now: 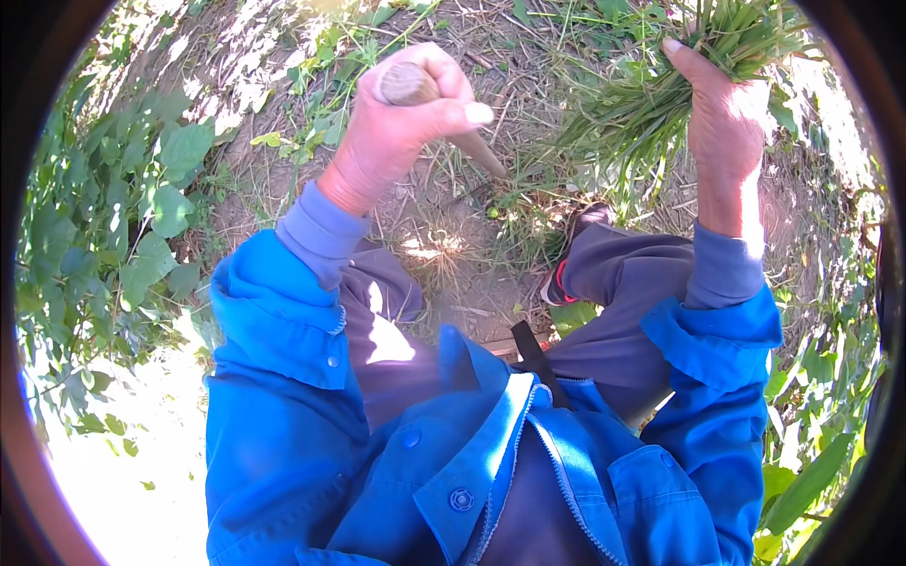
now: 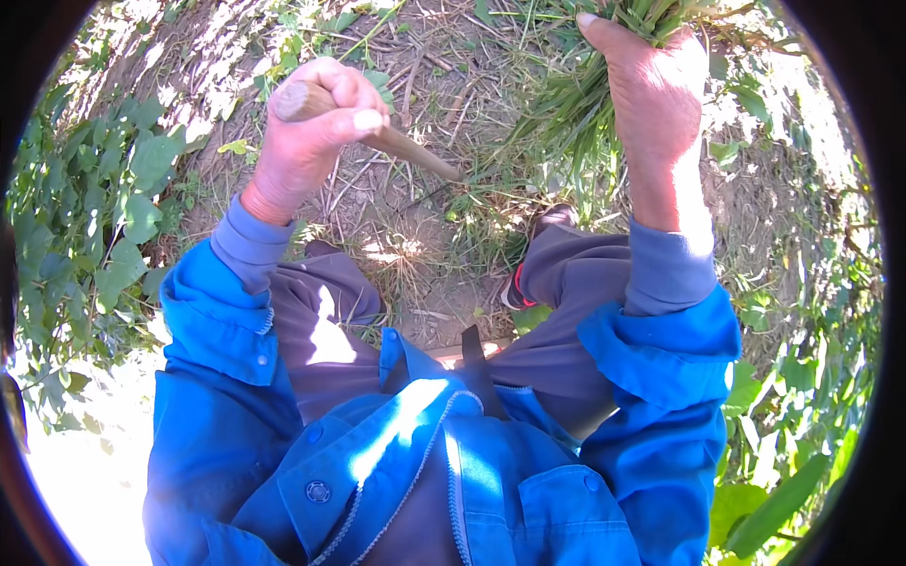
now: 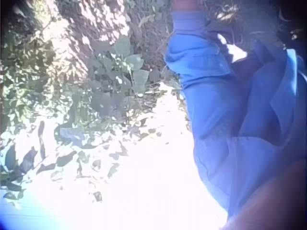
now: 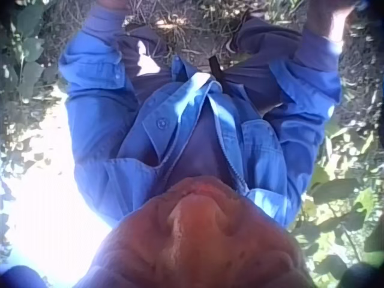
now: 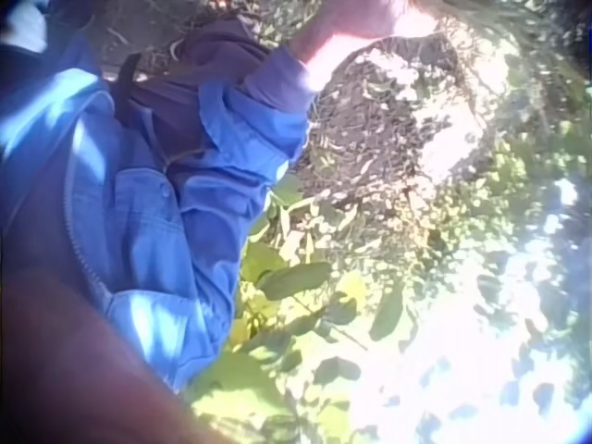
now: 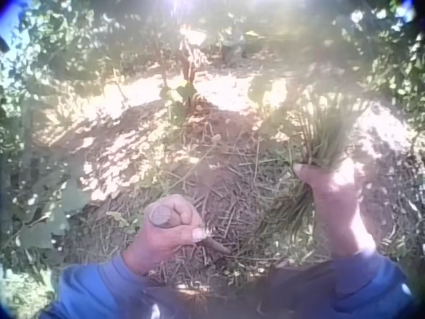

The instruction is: The person sits on the ground in a vineyard and gathers long grass blades into a bundle. They repeatedly align, fold, and twist the grass with both hands to form a tight bunch.

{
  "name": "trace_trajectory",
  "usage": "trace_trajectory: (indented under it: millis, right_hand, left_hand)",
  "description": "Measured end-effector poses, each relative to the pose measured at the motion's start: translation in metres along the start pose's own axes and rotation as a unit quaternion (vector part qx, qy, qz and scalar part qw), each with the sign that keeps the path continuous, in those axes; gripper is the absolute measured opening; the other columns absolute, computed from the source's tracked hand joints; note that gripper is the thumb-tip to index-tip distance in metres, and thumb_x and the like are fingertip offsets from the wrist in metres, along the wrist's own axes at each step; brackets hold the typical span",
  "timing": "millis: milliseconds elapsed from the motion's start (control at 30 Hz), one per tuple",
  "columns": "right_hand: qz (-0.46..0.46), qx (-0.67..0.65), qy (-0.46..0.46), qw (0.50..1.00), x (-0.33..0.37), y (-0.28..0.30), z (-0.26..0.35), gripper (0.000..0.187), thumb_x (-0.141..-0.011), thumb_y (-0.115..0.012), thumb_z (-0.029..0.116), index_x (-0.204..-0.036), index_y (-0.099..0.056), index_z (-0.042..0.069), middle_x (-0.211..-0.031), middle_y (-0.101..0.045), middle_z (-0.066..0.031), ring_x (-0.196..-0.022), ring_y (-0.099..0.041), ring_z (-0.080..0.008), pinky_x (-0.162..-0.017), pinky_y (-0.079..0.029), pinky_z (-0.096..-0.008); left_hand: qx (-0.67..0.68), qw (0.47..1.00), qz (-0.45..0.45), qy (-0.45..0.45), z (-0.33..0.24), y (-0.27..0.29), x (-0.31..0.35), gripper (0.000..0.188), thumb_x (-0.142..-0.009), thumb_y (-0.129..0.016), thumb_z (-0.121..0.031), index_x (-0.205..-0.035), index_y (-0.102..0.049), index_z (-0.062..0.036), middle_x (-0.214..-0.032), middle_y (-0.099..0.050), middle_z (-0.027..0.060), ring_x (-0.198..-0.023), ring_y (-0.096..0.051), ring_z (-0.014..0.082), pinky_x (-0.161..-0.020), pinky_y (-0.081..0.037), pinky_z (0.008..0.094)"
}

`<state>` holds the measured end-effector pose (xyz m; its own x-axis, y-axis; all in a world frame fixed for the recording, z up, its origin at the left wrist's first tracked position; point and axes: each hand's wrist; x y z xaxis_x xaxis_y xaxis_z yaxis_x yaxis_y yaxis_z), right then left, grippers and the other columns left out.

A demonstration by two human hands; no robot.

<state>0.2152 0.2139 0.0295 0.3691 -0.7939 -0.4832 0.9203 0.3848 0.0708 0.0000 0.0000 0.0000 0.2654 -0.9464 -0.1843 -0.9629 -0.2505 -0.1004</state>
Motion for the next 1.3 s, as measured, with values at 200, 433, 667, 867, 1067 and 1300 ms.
trace_trajectory:
  millis: [200, 433, 667, 867, 1067, 1300]
  right_hand:
    - [0.001, -0.075, 0.009, 0.997, -0.002, -0.010, 0.003, 0.031, -0.076, -0.075, -0.004, -0.105, -0.066, 0.003, -0.097, -0.067, -0.0034, -0.090, -0.062, -0.0149, -0.085, -0.049, -0.0302]
    - [-0.019, -0.009, -0.015, 1.000, 0.006, -0.012, 0.005, 0.029, -0.076, -0.077, -0.001, -0.103, -0.067, 0.003, -0.094, -0.067, -0.0030, -0.086, -0.062, -0.0142, -0.083, -0.050, -0.0292]
    - [-0.024, -0.031, -0.031, 0.999, 0.005, -0.008, 0.000, 0.027, -0.077, -0.077, -0.001, -0.102, -0.067, 0.001, -0.093, -0.066, -0.0029, -0.085, -0.061, -0.0130, -0.082, -0.049, -0.0279]
    - [-0.018, -0.030, -0.032, 0.999, 0.006, -0.010, 0.001, 0.027, -0.077, -0.076, -0.002, -0.102, -0.067, 0.001, -0.094, -0.066, -0.0030, -0.086, -0.060, -0.0126, -0.082, -0.049, -0.0277]
    - [-0.018, 0.009, -0.038, 0.999, 0.009, -0.013, 0.010, 0.024, -0.078, -0.076, 0.002, -0.101, -0.067, 0.001, -0.094, -0.066, -0.0029, -0.086, -0.060, -0.0129, -0.083, -0.047, -0.0271]
    - [0.002, -0.007, -0.017, 1.000, 0.011, -0.018, 0.021, 0.022, -0.082, -0.071, 0.004, -0.104, -0.070, 0.002, -0.096, -0.069, -0.0004, -0.086, -0.059, -0.0093, -0.082, -0.046, -0.0267]
  left_hand:
    - [0.036, 0.999, 0.010, -0.009, 0.001, 0.006, -0.002, 0.026, -0.075, -0.072, 0.001, -0.082, -0.049, -0.0084, -0.077, -0.057, 0.0058, -0.079, -0.060, 0.0202, -0.077, -0.051, 0.0369]
    - [-0.045, 0.999, 0.025, 0.013, -0.002, -0.028, -0.002, 0.024, -0.073, -0.074, 0.002, -0.080, -0.053, -0.0077, -0.078, -0.061, 0.0044, -0.075, -0.060, 0.0131, -0.070, -0.049, 0.0290]
    - [-0.030, 0.999, -0.037, -0.001, 0.003, -0.015, -0.010, 0.024, -0.075, -0.072, 0.001, -0.077, -0.049, -0.0076, -0.073, -0.058, 0.0033, -0.069, -0.060, 0.0141, -0.068, -0.052, 0.0314]
    - [-0.010, 0.997, -0.073, -0.001, 0.006, -0.016, -0.016, 0.021, -0.078, -0.069, 0.001, -0.078, -0.050, -0.0068, -0.071, -0.058, 0.0046, -0.065, -0.060, 0.0151, -0.065, -0.052, 0.0329]
    - [0.042, 0.986, -0.158, -0.041, 0.017, 0.002, -0.022, 0.017, -0.083, -0.064, 0.003, -0.077, -0.051, -0.0069, -0.068, -0.056, 0.0050, -0.061, -0.059, 0.0161, -0.062, -0.052, 0.0345]
    - [0.100, 0.974, -0.192, -0.064, 0.020, 0.009, -0.025, 0.019, -0.083, -0.066, 0.003, -0.074, -0.053, -0.0073, -0.063, -0.056, 0.0046, -0.056, -0.058, 0.0160, -0.059, -0.052, 0.0332]
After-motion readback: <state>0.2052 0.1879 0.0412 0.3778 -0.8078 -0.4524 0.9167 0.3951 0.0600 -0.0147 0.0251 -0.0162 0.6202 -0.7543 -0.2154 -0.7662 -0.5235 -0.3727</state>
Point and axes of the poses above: each hand's wrist, its own x-axis away from the middle knuckle, its own y-axis out of the back of the hand, z = x × y
